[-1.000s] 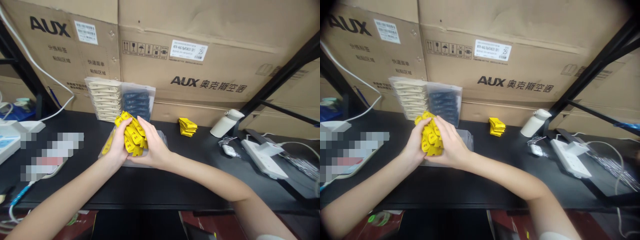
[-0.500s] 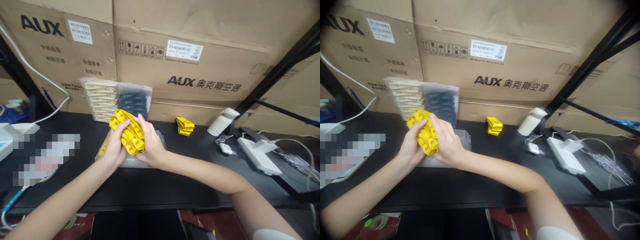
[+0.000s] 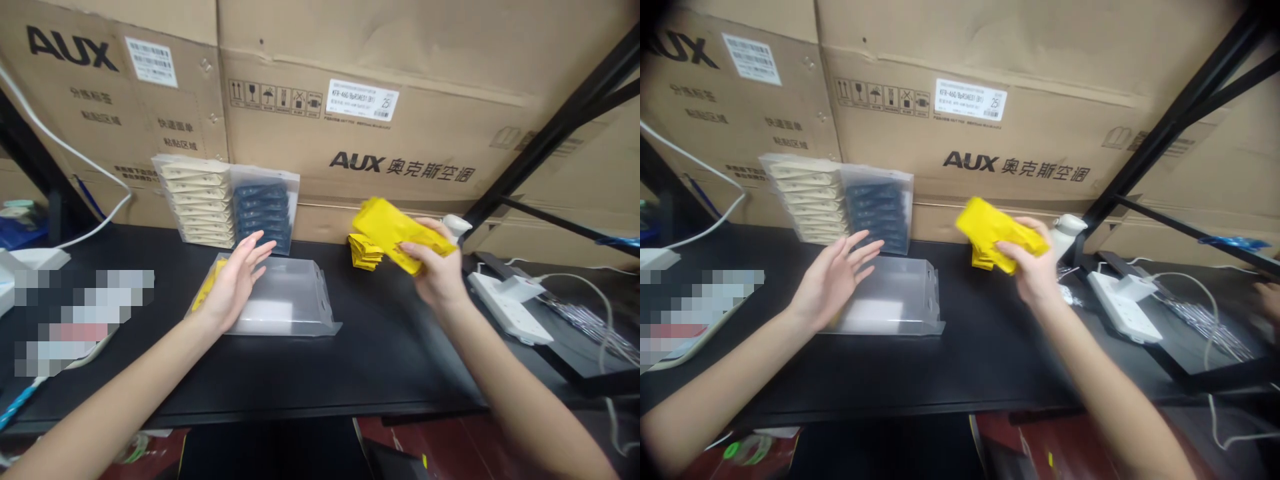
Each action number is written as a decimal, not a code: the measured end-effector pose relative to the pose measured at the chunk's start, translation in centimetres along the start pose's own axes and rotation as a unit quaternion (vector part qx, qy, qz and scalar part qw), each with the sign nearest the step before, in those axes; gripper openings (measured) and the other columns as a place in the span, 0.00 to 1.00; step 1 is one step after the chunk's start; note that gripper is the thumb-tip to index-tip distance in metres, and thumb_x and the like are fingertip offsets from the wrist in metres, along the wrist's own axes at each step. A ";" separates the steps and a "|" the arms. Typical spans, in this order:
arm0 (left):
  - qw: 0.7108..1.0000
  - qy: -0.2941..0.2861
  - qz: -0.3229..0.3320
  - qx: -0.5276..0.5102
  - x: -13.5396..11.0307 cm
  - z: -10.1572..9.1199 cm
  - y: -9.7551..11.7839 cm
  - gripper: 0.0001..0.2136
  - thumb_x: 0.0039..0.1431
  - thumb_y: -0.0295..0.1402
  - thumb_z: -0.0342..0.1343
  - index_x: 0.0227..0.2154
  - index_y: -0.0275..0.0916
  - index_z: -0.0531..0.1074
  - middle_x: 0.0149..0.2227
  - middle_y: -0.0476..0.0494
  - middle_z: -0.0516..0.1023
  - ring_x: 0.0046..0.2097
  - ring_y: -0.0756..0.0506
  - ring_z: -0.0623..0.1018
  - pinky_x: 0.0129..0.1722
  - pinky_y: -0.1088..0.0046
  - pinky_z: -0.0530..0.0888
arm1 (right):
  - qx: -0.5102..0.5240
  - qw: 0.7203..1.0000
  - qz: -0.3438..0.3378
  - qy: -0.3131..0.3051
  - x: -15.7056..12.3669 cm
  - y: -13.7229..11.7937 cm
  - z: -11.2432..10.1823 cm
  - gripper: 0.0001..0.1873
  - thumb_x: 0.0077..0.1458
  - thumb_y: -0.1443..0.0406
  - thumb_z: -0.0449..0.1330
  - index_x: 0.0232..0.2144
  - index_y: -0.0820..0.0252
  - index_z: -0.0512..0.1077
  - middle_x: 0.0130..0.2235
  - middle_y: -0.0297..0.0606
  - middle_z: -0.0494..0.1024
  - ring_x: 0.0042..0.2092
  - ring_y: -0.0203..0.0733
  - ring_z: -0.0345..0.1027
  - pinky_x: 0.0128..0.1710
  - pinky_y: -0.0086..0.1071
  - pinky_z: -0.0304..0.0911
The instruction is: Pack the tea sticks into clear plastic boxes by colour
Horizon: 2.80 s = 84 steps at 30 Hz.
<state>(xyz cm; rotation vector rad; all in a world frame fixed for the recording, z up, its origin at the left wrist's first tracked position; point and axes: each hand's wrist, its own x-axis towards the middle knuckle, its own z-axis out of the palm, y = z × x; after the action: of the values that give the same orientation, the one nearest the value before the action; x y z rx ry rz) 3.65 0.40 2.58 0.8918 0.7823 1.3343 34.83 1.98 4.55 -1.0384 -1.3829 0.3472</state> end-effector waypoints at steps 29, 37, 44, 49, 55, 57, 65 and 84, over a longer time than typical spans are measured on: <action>0.999 0.022 0.021 -0.021 -0.1 -0.2 -0.5 0.17 0.55 0.39 0.59 0.46 0.40 0.69 0.51 0.35 0.77 0.59 0.37 0.71 0.58 0.56 0.65 | -0.396 0.863 -0.061 -0.309 4.0 15.0 -7.4 0.64 0.45 0.38 0.61 0.69 0.69 0.40 0.70 0.62 0.40 0.70 0.66 0.34 0.67 0.57 0.41; 0.999 0.037 0.016 -0.031 0.5 -0.6 -0.5 0.14 0.57 0.38 0.58 0.45 0.40 0.68 0.51 0.35 0.76 0.58 0.38 0.71 0.57 0.58 0.65 | -0.383 0.898 -0.051 -0.212 2.6 16.6 -6.5 0.51 0.45 0.43 0.63 0.63 0.65 0.56 0.62 0.59 0.61 0.66 0.66 0.52 0.64 0.58 0.50; 0.999 0.032 0.013 -0.024 0.3 -0.6 -0.5 0.16 0.55 0.39 0.59 0.45 0.40 0.69 0.51 0.36 0.77 0.58 0.38 0.71 0.56 0.58 0.66 | -0.388 0.898 -0.079 -0.193 2.6 16.6 -6.6 0.43 0.48 0.44 0.62 0.59 0.64 0.61 0.60 0.59 0.63 0.64 0.63 0.57 0.62 0.55 0.54; 0.999 0.035 0.014 -0.024 0.4 -0.5 -0.6 0.15 0.55 0.38 0.59 0.44 0.40 0.70 0.50 0.36 0.77 0.58 0.38 0.71 0.56 0.58 0.66 | -0.402 0.889 -0.077 -0.206 2.2 16.1 -6.4 0.57 0.44 0.39 0.62 0.66 0.63 0.50 0.67 0.61 0.53 0.69 0.68 0.42 0.63 0.62 0.47; 0.999 0.034 0.011 -0.028 0.4 -0.5 -0.6 0.15 0.56 0.38 0.58 0.45 0.40 0.69 0.51 0.36 0.76 0.58 0.38 0.71 0.56 0.57 0.65 | -0.464 0.852 -0.078 -0.230 3.0 16.7 -5.8 0.63 0.42 0.36 0.61 0.67 0.68 0.46 0.68 0.68 0.42 0.68 0.76 0.39 0.61 0.64 0.48; 0.999 0.031 0.012 -0.026 0.4 -0.5 -0.6 0.15 0.56 0.38 0.58 0.45 0.39 0.70 0.51 0.35 0.76 0.58 0.38 0.71 0.56 0.58 0.65 | -0.485 0.843 -0.083 -0.216 3.0 16.7 -5.6 0.62 0.42 0.35 0.60 0.67 0.67 0.46 0.69 0.66 0.43 0.68 0.77 0.40 0.61 0.65 0.48; 1.000 0.021 0.013 -0.018 0.3 -0.6 -0.6 0.16 0.55 0.40 0.59 0.45 0.38 0.71 0.51 0.35 0.77 0.58 0.37 0.71 0.55 0.59 0.67 | -0.530 0.794 -0.201 -0.217 2.1 12.8 -3.7 0.59 0.47 0.36 0.58 0.68 0.68 0.47 0.70 0.62 0.43 0.70 0.70 0.32 0.65 0.62 0.35; 0.998 0.039 -0.025 -0.051 0.8 -0.7 -0.5 0.11 0.59 0.36 0.55 0.43 0.39 0.71 0.47 0.37 0.79 0.56 0.39 0.72 0.54 0.59 0.67 | -0.471 0.823 -0.189 -0.255 3.1 11.5 0.3 0.24 0.58 0.57 0.56 0.53 0.65 0.69 0.64 0.58 0.61 0.66 0.60 0.52 0.62 0.56 0.50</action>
<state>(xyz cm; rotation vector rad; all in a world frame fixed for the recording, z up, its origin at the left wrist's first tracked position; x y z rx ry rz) 3.36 1.22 1.81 0.7399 0.7848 1.3583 39.30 10.58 -2.28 -1.4671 -2.3062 -0.4620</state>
